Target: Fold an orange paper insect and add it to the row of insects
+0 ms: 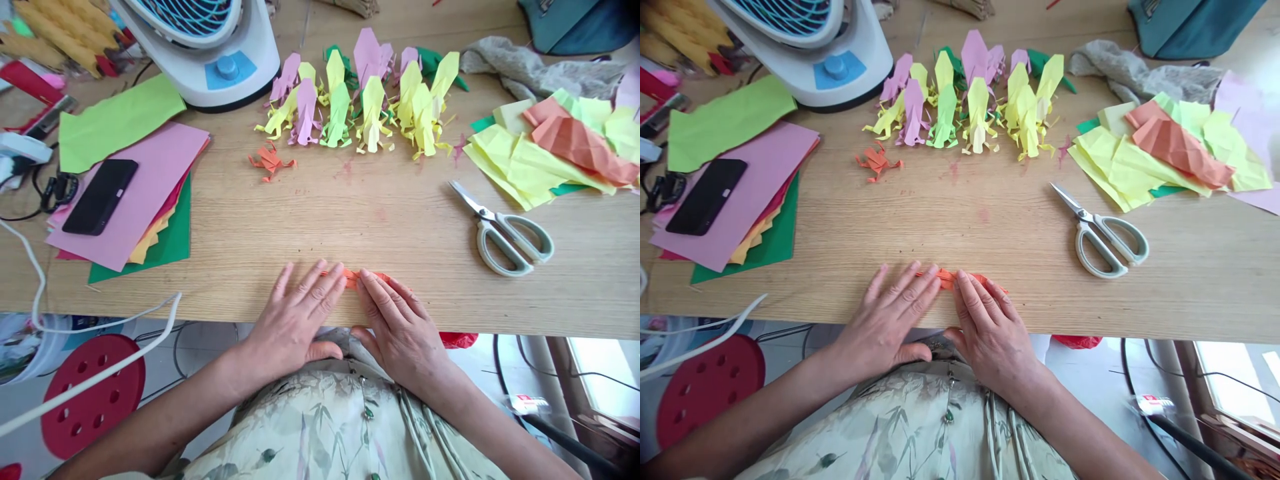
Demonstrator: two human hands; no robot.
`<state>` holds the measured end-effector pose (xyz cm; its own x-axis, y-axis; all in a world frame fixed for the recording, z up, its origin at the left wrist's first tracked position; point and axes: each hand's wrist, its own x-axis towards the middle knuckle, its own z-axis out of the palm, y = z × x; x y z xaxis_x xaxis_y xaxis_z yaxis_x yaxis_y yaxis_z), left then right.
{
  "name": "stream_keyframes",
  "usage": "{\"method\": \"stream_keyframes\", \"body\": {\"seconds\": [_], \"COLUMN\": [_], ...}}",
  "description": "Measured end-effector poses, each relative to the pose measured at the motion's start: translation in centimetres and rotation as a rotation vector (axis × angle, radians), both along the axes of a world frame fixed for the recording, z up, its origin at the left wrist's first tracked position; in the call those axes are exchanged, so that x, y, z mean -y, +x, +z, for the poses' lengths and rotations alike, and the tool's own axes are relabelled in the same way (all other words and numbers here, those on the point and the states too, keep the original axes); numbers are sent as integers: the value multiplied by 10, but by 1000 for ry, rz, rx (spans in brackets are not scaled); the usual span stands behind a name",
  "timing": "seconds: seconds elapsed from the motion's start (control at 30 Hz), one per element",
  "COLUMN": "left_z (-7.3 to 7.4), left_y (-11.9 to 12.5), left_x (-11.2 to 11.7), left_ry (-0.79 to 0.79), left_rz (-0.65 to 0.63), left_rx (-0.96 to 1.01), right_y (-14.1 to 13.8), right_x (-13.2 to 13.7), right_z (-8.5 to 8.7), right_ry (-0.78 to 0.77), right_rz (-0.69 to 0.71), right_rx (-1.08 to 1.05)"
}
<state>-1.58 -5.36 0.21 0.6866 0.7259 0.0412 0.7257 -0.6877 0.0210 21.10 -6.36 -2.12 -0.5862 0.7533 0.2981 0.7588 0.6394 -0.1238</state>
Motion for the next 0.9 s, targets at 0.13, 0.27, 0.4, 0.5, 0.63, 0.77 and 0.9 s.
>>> {"method": "stream_keyframes", "body": {"seconds": [0.13,0.27,0.4,0.5,0.63,0.77,0.9], "left_z": [-1,-4,-6,-7,-10,-15,-16], "left_y": [17,18,13,13,16,18,19], "left_x": [4,5,4,5,9,12,12], "left_ry": [48,91,64,36,12,15,7], "left_rz": [-17,43,52,81,120,160,173], "left_rx": [-23,-40,-61,-56,-40,-16,-17], "right_y": [-1,-1,-2,-2,-2,-3,-7], "right_x": [1,1,0,0,2,3,5], "right_z": [0,0,1,1,-1,-2,-3], "right_ry": [-7,-10,5,10,-11,-31,-21], "right_rz": [-13,-9,-21,-21,-24,-22,-60], "right_rx": [-9,1,7,19,24,11,8]}}
